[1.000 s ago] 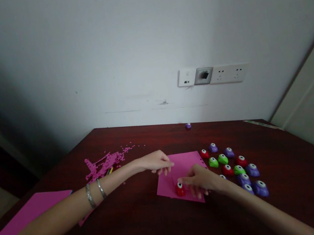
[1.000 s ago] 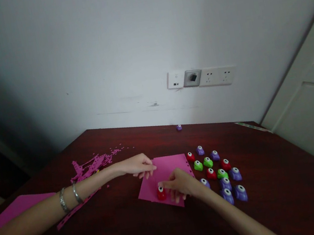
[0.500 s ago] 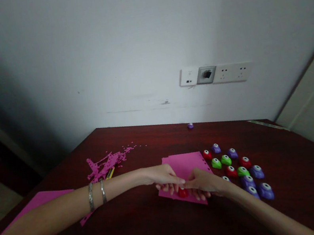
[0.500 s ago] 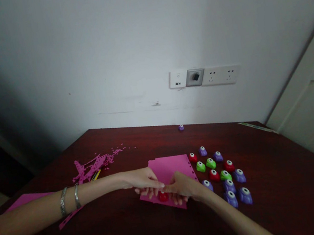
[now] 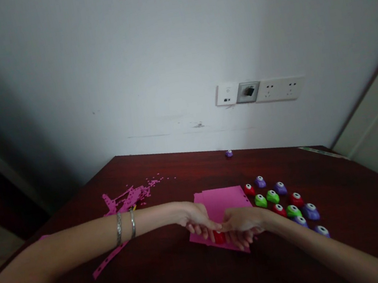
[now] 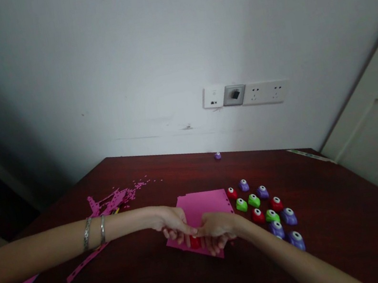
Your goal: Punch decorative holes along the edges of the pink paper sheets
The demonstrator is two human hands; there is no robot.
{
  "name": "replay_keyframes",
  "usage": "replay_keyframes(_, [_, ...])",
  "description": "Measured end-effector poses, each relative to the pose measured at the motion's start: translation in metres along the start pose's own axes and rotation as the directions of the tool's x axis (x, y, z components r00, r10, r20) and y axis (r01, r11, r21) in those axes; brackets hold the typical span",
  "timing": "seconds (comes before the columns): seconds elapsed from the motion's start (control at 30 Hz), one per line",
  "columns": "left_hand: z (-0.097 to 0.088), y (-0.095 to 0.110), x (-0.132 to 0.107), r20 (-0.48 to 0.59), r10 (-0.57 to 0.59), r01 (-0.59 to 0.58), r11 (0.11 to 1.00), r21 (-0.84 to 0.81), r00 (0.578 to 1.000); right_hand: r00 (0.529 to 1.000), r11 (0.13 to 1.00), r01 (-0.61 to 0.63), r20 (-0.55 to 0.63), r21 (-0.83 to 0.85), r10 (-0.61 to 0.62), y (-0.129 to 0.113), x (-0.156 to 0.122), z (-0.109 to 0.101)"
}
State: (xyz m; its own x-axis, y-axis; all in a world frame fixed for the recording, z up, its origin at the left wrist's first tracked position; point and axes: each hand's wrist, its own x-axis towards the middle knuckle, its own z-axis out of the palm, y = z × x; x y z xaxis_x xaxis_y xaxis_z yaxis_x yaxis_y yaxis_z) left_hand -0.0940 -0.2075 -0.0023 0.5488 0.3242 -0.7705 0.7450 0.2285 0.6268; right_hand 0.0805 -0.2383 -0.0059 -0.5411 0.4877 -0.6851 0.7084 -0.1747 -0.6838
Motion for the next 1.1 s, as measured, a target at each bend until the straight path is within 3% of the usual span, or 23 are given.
replay_keyframes(0.17, [-0.005,0.003,0.007,0.06,0.025,-0.027,0.999,0.039,0.998,0.999,1.0,0.016,0.041,0.003,-0.017,-0.007,0.001,-0.005])
replay_keyframes(0.27, [-0.008,0.003,0.008,0.141,0.09,-0.098,0.994,0.05,0.986,0.998,1.0,0.015,0.056,0.002,-0.015,-0.009,0.001,-0.007])
replay_keyframes(0.4, [-0.01,0.001,0.011,0.155,0.17,-0.185,0.979,0.089,0.973,0.999,0.999,0.033,0.042,-0.001,-0.033,-0.009,0.003,-0.008])
replay_keyframes(0.77, [-0.006,-0.007,0.018,0.114,0.09,-0.081,0.993,-0.082,0.989,1.0,0.996,0.008,-0.02,-0.084,-0.01,-0.022,-0.007,0.0])
replay_keyframes(0.9, [-0.002,-0.007,0.015,0.053,0.074,-0.069,0.993,-0.094,0.996,1.0,0.992,0.005,-0.028,-0.127,-0.009,-0.025,-0.01,0.001])
replay_keyframes(1.0, [-0.002,-0.003,0.01,0.036,0.052,-0.052,0.999,-0.012,0.998,0.999,0.989,0.009,-0.042,-0.146,-0.015,-0.022,-0.011,0.003])
replay_keyframes(1.1, [-0.008,0.008,0.003,-0.004,0.075,-0.073,0.979,0.189,0.997,0.995,0.987,0.016,-0.092,-0.162,-0.032,-0.016,-0.011,0.008])
